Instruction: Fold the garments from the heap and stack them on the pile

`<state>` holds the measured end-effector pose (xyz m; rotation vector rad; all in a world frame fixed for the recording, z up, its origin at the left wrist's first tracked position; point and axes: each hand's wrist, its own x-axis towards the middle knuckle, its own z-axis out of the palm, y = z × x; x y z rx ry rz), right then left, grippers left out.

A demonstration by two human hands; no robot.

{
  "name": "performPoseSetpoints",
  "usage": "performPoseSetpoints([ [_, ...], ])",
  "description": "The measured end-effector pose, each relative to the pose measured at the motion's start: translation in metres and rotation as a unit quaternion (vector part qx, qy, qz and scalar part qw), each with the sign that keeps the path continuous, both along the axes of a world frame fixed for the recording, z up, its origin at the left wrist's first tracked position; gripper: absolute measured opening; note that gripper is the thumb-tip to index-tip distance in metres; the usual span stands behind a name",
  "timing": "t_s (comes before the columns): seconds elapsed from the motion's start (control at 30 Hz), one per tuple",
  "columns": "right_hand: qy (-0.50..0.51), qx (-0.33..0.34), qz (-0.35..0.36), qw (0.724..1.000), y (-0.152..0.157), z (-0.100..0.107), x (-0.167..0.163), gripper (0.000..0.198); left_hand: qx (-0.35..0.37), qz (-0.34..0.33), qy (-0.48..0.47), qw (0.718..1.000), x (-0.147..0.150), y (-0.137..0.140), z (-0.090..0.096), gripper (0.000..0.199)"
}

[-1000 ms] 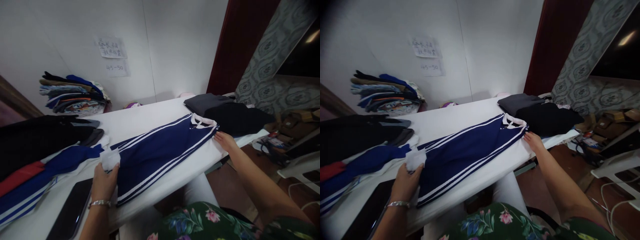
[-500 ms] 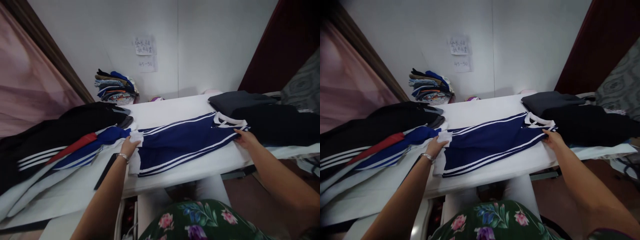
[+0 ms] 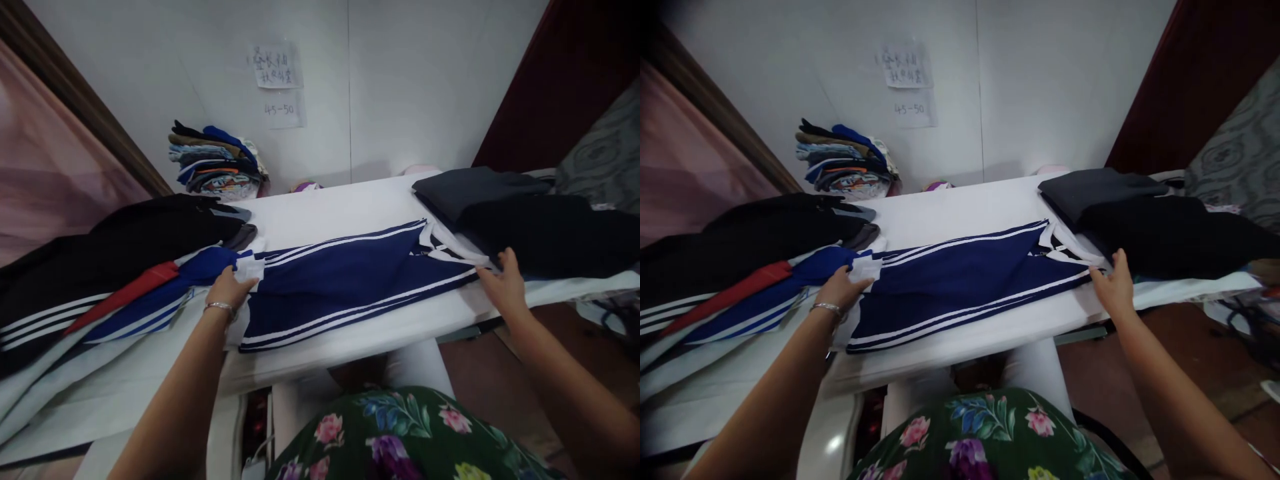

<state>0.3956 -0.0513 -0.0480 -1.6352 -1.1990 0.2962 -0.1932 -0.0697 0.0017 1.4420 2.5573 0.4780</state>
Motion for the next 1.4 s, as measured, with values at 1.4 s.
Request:
performPoseSetpoints([
  [1.4, -0.480, 0.050, 0.233, 0.844, 0.018, -0.037, -0.006, 0.040, 0.126, -0.369, 0.214, 0.896, 0.069, -0.100, -0.035, 0.048],
])
